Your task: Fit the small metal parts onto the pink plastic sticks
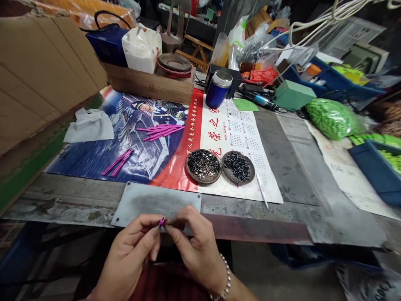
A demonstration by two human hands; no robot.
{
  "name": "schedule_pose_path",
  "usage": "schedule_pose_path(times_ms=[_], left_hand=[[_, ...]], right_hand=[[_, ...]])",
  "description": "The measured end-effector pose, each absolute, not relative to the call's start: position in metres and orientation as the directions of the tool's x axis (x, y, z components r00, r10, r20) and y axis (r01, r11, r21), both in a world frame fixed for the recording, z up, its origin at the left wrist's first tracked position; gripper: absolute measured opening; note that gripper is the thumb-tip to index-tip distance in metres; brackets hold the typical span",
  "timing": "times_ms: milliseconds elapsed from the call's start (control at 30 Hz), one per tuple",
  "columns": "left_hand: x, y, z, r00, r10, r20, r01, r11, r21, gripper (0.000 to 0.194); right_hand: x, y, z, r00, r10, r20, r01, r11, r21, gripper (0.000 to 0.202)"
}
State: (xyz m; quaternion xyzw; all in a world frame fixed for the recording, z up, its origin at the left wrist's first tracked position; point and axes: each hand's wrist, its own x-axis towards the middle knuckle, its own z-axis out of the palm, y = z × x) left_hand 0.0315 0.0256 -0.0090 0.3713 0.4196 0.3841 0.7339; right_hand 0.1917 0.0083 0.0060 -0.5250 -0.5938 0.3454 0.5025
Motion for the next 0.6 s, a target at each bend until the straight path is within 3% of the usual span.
schedule_pose_path(times_ms=[133, 333, 467, 600], left_hand=[[0.04, 0.028, -0.002, 0.368, 0.856, -0.362, -0.324, 0.483, 0.813, 0.022], [0.049, 0.031, 0.011, 0.416, 0.789, -0.452, -0.38, 0.602, 0.702, 0.027], [0.048, 0.03, 0.014, 0.406, 0.781, -0.474, -0.376, 0.616, 0.692, 0.029], [0.05, 0.029, 0.014, 0.404, 0.775, -0.485, -0.381, 0.625, 0.681, 0.032]], right_hand=[[0.187, 0.005, -0.004, 0.183, 0.911, 0.369, 0.282, 0.311, -0.908, 0.021], [0.19, 0.001, -0.009, 0.153, 0.733, 0.663, 0.635, 0.441, -0.634, 0.035], [0.195, 0.0, -0.007, 0.108, 0.747, 0.656, 0.697, 0.414, -0.586, 0.032], [0.193, -0.003, -0.008, 0.222, 0.795, 0.564, 0.638, 0.319, -0.701, 0.026]])
